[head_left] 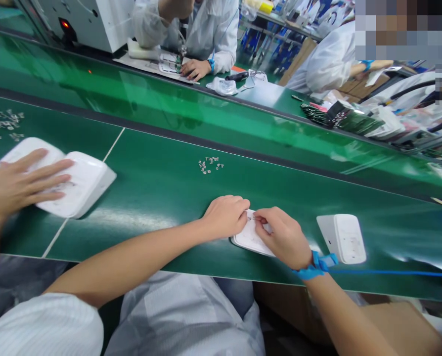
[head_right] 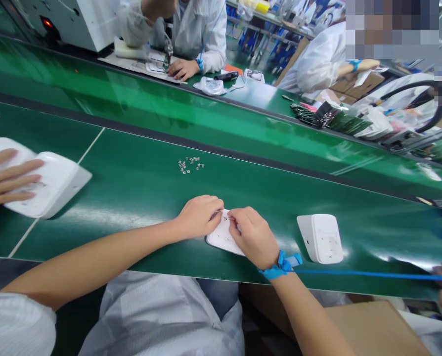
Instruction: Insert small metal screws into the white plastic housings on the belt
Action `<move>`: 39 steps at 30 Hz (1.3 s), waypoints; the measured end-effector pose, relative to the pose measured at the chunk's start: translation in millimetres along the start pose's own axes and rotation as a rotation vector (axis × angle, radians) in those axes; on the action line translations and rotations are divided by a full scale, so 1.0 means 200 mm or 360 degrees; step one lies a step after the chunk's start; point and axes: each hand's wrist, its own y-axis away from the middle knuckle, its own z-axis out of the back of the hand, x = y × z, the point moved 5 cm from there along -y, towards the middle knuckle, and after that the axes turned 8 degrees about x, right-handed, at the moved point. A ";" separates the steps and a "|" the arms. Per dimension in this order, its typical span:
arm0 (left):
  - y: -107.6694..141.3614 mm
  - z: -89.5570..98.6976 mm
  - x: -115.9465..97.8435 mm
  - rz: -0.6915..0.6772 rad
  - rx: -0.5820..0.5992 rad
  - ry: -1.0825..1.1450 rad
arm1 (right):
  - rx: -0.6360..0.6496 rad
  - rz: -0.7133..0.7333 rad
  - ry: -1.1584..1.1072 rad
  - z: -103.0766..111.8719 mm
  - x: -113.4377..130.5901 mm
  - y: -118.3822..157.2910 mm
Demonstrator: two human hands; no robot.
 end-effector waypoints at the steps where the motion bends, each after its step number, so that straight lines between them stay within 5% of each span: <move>1: 0.00 0.00 0.00 0.0008 0.0020 -0.0017 | -0.0014 0.0017 0.0006 0.00 0.00 0.00; 19: -0.01 0.03 0.00 0.0143 0.0190 0.0074 | -0.0174 0.0004 0.0001 0.03 0.02 0.02; 39: -0.03 0.03 0.01 0.0233 0.0220 0.0170 | -0.0029 0.0004 0.0016 0.02 0.03 0.00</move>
